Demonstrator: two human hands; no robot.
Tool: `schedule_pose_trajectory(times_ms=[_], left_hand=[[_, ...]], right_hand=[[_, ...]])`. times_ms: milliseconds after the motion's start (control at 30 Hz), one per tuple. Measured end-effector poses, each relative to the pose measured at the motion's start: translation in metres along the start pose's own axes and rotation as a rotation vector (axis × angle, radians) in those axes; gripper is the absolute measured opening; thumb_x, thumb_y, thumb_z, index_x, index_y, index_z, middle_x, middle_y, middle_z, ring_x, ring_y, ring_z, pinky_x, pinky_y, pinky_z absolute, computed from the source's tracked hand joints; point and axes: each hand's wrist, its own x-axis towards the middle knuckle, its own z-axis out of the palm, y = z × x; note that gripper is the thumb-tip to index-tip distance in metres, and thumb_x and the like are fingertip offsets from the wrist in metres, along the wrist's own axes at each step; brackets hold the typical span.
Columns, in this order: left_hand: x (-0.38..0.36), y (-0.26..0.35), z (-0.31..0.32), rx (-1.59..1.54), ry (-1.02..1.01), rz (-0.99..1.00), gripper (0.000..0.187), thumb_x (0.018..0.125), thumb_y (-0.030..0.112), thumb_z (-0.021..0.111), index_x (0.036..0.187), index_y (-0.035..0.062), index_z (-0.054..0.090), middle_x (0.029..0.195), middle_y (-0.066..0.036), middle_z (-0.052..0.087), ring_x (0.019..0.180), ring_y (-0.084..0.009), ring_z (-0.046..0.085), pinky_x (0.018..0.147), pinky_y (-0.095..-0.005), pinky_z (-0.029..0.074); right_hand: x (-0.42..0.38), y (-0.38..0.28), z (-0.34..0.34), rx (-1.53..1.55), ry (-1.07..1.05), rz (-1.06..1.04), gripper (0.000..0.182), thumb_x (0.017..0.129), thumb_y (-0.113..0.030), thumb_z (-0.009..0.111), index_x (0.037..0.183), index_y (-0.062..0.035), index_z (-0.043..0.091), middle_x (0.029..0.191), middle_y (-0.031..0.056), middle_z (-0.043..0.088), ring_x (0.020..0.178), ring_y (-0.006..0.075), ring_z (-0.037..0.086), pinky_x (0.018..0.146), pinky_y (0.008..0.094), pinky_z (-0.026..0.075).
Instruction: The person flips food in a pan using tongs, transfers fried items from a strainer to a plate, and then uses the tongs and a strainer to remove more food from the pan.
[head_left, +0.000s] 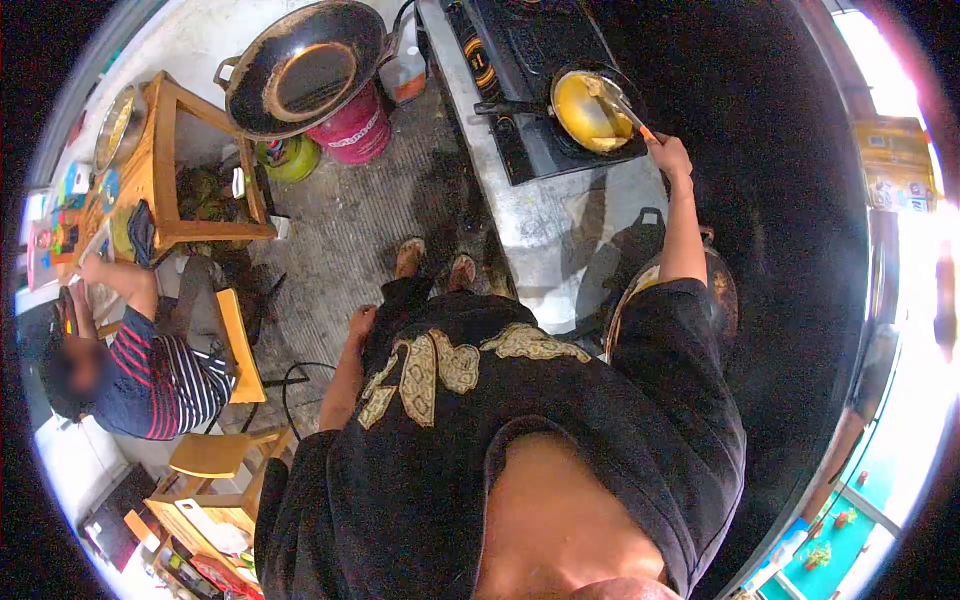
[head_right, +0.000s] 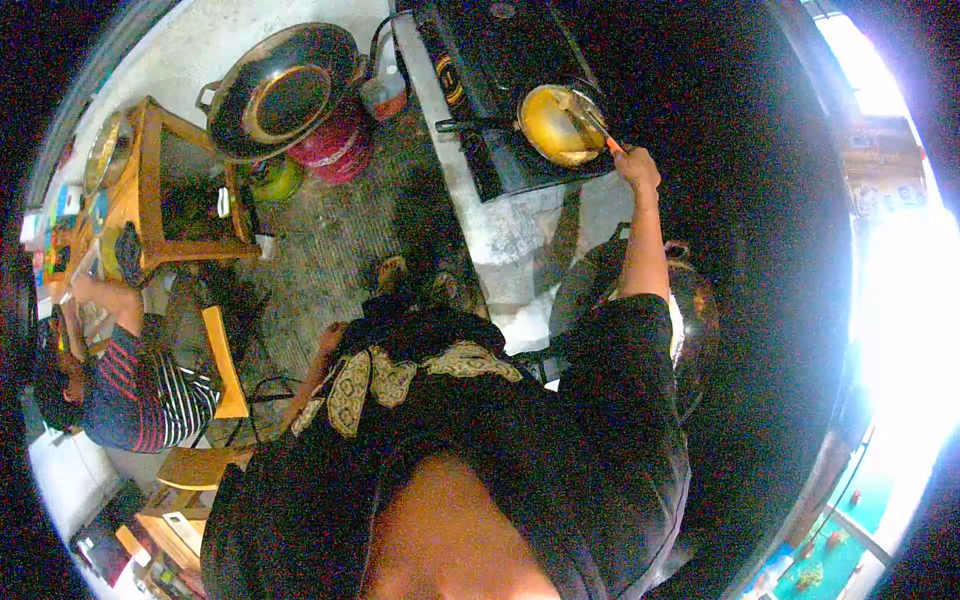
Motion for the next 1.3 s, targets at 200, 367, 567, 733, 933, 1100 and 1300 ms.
schedule_pose_trajectory(times_ms=[200, 367, 567, 733, 933, 1100, 1300], left_hand=[[-0.001, 0.012, -0.003, 0.054, 0.010, 0.094, 0.043, 0.076, 0.037, 0.052, 0.100, 0.0017, 0.059, 0.090, -0.015, 0.062, 0.088, -0.0257, 0.058, 0.079, -0.0344, 0.043], [0.020, -0.013, 0.003, 0.006, -0.010, 0.013, 0.043, 0.076, 0.037, 0.052, 0.101, 0.0023, 0.059, 0.095, -0.016, 0.062, 0.092, -0.0259, 0.057, 0.080, -0.0337, 0.043], [0.017, -0.009, 0.006, 0.033, 0.005, -0.011, 0.043, 0.077, 0.037, 0.051, 0.100, 0.0027, 0.060, 0.099, -0.015, 0.060, 0.096, -0.0250, 0.056, 0.083, -0.0324, 0.041], [0.022, -0.011, 0.007, 0.007, -0.045, 0.092, 0.043, 0.078, 0.036, 0.049, 0.102, 0.0025, 0.059, 0.099, -0.014, 0.060, 0.096, -0.0250, 0.055, 0.084, -0.0324, 0.041], [0.034, -0.027, 0.006, 0.036, -0.032, 0.118, 0.043, 0.078, 0.038, 0.048, 0.101, 0.0032, 0.059, 0.098, -0.015, 0.060, 0.095, -0.0264, 0.056, 0.083, -0.0344, 0.041], [0.058, -0.063, 0.012, 0.044, -0.055, 0.094, 0.043, 0.077, 0.040, 0.050, 0.102, 0.0058, 0.059, 0.099, -0.016, 0.060, 0.095, -0.0276, 0.056, 0.082, -0.0357, 0.042], [0.043, -0.043, 0.012, -0.004, -0.029, 0.047, 0.042, 0.077, 0.039, 0.050, 0.100, 0.0059, 0.061, 0.095, -0.015, 0.061, 0.095, -0.0272, 0.056, 0.082, -0.0352, 0.042]], right_hand=[[0.044, 0.037, 0.033, 0.088, -0.035, 0.041, 0.046, 0.076, -0.042, 0.054, 0.107, -0.0081, 0.059, 0.097, 0.0164, 0.061, 0.092, 0.0298, 0.059, 0.079, 0.0348, 0.044], [0.033, 0.032, 0.032, 0.132, 0.058, 0.003, 0.039, 0.075, -0.037, 0.059, 0.105, -0.0123, 0.061, 0.093, 0.0153, 0.062, 0.086, 0.0271, 0.060, 0.074, 0.0338, 0.046], [-0.034, -0.020, 0.011, -0.308, 0.457, -0.193, 0.036, 0.074, -0.028, 0.061, 0.108, -0.0162, 0.058, 0.082, 0.0099, 0.061, 0.076, 0.0283, 0.058, 0.066, 0.0393, 0.048], [-0.051, -0.034, 0.026, -0.472, 0.549, -0.344, 0.042, 0.070, -0.026, 0.063, 0.111, -0.0197, 0.055, 0.084, 0.0055, 0.056, 0.081, 0.0253, 0.054, 0.063, 0.0383, 0.047], [-0.059, -0.037, 0.024, -0.385, 0.537, -0.271, 0.042, 0.071, -0.026, 0.062, 0.112, -0.0217, 0.055, 0.088, 0.0055, 0.057, 0.084, 0.0251, 0.054, 0.066, 0.0381, 0.048], [-0.043, -0.014, 0.020, -0.412, 0.372, -0.111, 0.039, 0.074, -0.027, 0.059, 0.112, -0.0228, 0.055, 0.090, 0.0087, 0.060, 0.084, 0.0281, 0.057, 0.068, 0.0381, 0.050], [-0.036, -0.009, 0.038, -0.447, 0.366, -0.163, 0.040, 0.072, -0.028, 0.061, 0.111, -0.0228, 0.055, 0.089, 0.0075, 0.061, 0.083, 0.0273, 0.057, 0.068, 0.0379, 0.050]])
